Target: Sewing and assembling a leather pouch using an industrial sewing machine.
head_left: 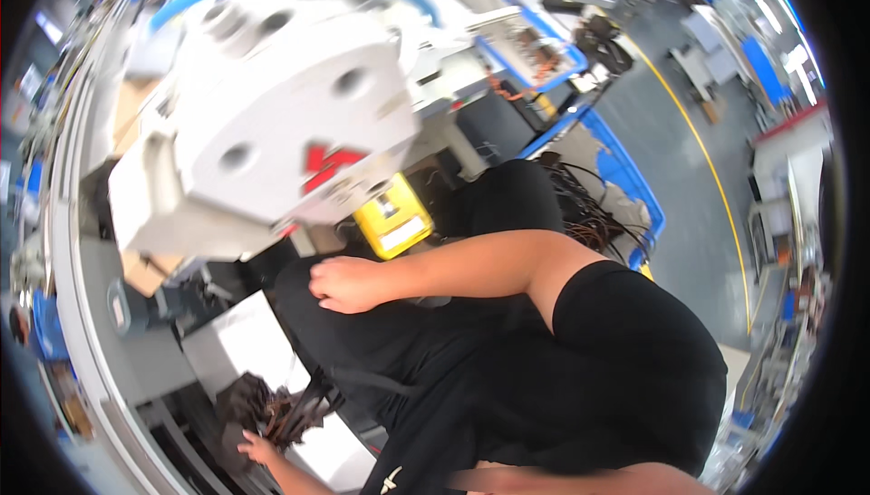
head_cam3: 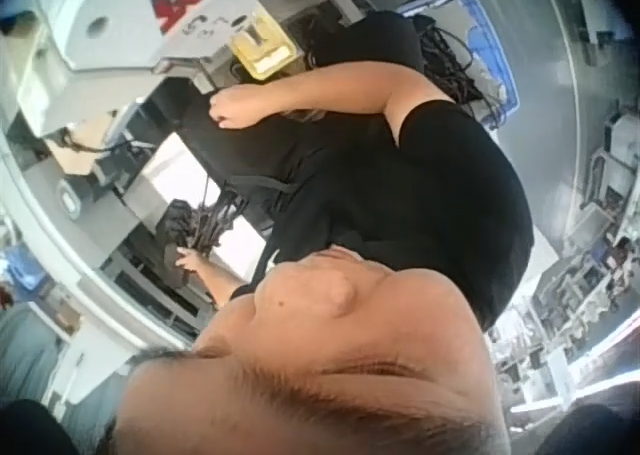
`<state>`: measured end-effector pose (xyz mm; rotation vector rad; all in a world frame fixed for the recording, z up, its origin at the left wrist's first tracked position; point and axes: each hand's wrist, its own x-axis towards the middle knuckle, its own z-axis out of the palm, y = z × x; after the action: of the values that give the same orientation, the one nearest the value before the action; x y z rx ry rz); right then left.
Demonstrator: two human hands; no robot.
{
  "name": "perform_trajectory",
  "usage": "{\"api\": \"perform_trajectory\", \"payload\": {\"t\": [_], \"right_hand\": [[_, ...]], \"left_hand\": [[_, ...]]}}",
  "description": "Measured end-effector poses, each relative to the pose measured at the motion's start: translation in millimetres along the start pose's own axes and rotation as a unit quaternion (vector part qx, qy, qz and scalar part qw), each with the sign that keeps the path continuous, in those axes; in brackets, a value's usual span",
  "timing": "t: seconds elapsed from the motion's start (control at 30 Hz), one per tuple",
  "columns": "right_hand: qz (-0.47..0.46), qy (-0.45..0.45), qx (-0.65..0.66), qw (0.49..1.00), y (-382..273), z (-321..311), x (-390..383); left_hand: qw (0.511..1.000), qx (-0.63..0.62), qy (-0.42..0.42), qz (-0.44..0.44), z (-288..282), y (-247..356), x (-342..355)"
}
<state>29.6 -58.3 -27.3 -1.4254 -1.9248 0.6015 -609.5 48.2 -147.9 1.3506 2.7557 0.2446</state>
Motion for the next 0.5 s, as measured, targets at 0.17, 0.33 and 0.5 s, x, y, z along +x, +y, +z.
{"api": "perform_trajectory", "payload": {"t": [0.17,0.33,0.5], "right_hand": [[0.248,-0.015,-0.012,0.969,73.8,-104.2,-118.5],[0.403,0.423,-0.177,0.792,108.5,-257.8,-243.5],[0.502,0.498,-0.263,0.656,151.6,-332.0,-290.0]], "left_hand": [[0.957,0.264,-0.059,0.104,5.9,-33.8,16.7],[0.997,0.029,0.065,-0.004,-93.4,120.4,-122.1],[0.891,-0.044,0.295,0.341,-48.2,156.7,-102.1]]}}
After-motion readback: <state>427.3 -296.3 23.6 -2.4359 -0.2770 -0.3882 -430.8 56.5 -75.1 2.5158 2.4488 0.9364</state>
